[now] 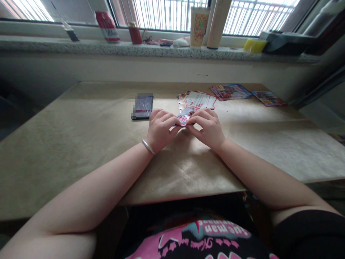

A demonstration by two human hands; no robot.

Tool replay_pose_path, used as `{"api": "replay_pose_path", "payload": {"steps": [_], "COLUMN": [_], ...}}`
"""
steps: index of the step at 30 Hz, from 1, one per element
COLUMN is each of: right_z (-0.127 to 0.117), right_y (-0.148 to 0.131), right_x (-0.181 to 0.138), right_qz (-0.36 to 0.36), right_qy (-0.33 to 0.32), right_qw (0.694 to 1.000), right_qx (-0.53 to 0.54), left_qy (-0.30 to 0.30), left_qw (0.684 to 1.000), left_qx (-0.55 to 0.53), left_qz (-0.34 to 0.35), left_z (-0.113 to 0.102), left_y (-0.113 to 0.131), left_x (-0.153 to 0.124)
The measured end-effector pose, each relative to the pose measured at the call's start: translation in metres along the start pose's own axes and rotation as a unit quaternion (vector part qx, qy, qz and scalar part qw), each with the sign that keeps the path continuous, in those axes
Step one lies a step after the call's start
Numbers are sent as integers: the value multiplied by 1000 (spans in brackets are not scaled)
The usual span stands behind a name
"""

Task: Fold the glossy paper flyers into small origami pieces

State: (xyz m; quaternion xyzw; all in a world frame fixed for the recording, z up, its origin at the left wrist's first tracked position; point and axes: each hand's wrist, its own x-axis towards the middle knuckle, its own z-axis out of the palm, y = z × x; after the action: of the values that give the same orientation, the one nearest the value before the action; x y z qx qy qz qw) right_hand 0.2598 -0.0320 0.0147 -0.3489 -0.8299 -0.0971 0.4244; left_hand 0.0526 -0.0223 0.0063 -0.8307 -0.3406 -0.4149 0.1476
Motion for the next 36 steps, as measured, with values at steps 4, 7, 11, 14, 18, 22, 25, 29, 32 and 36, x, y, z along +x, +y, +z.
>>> {"api": "replay_pose_path", "payload": {"steps": [4,7,11,14,18,22,25,29,32,36], "right_z": [-1,-1,0,1,0,0,1,0,-1,-1], "right_y": [1,1,3,5,6,8,9,9,9,9], "right_x": [1,1,1,1,1,0,0,-1,0,0], "right_qz": [9,8,11,11,6,0,-3,13,17,17], "right_qy": [-18,-16,-7,-12,-15,-16,-18,-22,-29,-30], "right_qw": [1000,1000,1000,1000,1000,999,999,999,999,999], "right_qx": [3,-4,-9,-18,-26,-33,-39,-41,-41,-35], "left_qy": [11,13,4,4,-4,-3,-10,-10,-11,5], "left_qw": [1000,1000,1000,1000,1000,1000,1000,1000,1000,1000], "left_qx": [-4,0,5,4,0,0,1,-5,-3,-16], "left_qz": [8,12,6,5,-4,0,-3,-8,-8,1], "left_z": [0,0,1,1,1,1,0,0,1,2], "left_y": [0,0,-1,-2,-2,-1,-1,-2,-2,-2], "left_x": [0,0,0,-1,-1,0,0,0,-1,-1]}}
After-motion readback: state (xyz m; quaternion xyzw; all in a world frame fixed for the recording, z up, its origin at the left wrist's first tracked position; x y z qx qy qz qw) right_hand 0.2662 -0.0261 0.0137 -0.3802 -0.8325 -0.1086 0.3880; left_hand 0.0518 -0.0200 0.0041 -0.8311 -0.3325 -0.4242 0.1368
